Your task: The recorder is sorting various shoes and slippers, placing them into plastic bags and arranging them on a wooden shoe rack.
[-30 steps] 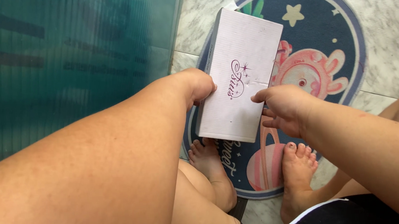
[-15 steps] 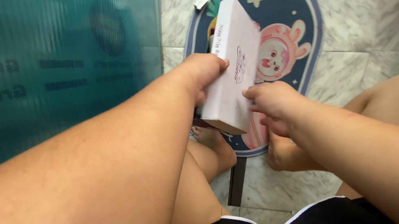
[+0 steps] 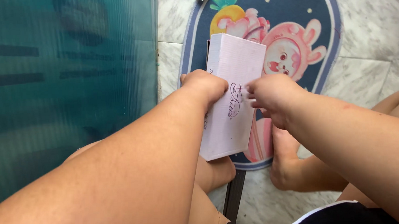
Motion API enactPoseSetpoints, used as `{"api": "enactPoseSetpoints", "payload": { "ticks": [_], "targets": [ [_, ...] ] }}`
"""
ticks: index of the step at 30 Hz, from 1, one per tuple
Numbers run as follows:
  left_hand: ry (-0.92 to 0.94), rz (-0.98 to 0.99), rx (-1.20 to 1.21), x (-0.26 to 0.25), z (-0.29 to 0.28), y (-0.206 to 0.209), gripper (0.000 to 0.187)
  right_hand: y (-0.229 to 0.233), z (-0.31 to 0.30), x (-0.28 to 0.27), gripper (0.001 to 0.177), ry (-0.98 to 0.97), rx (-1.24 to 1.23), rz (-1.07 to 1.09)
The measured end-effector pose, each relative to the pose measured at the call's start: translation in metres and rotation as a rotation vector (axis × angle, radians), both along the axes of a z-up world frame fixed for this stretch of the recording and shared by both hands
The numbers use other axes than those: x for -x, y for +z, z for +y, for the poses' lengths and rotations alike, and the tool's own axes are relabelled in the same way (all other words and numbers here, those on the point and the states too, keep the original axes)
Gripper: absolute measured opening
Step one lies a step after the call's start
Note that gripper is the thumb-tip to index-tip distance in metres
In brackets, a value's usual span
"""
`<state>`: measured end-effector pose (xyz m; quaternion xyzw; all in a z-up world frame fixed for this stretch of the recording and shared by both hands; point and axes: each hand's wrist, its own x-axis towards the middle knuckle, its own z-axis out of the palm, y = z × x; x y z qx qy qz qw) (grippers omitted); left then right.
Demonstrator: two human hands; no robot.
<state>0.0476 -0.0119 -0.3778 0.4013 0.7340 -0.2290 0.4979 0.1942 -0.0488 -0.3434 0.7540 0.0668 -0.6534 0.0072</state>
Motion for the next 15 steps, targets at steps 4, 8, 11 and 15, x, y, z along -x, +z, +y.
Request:
{"api": "enactPoseSetpoints", "payload": {
  "ticks": [4, 8, 11, 15],
  "targets": [
    [0.523, -0.221, 0.099, 0.013, 0.004, 0.014, 0.045, -0.028, 0.004, -0.007, 0.044, 0.05, 0.058, -0.084],
    [0.576, -0.341, 0.059, 0.019, 0.0, 0.005, 0.047, -0.033, 0.001, -0.009, 0.043, 0.003, 0.051, -0.051],
    [0.548, -0.365, 0.059, 0.015, 0.007, 0.025, 0.05, -0.026, 0.003, -0.024, 0.045, -0.017, -0.011, -0.053],
    [0.761, -0.572, 0.115, 0.02, 0.012, 0.043, 0.053, 0.024, 0.02, -0.037, 0.066, -0.144, -0.193, -0.05]
  ]
}}
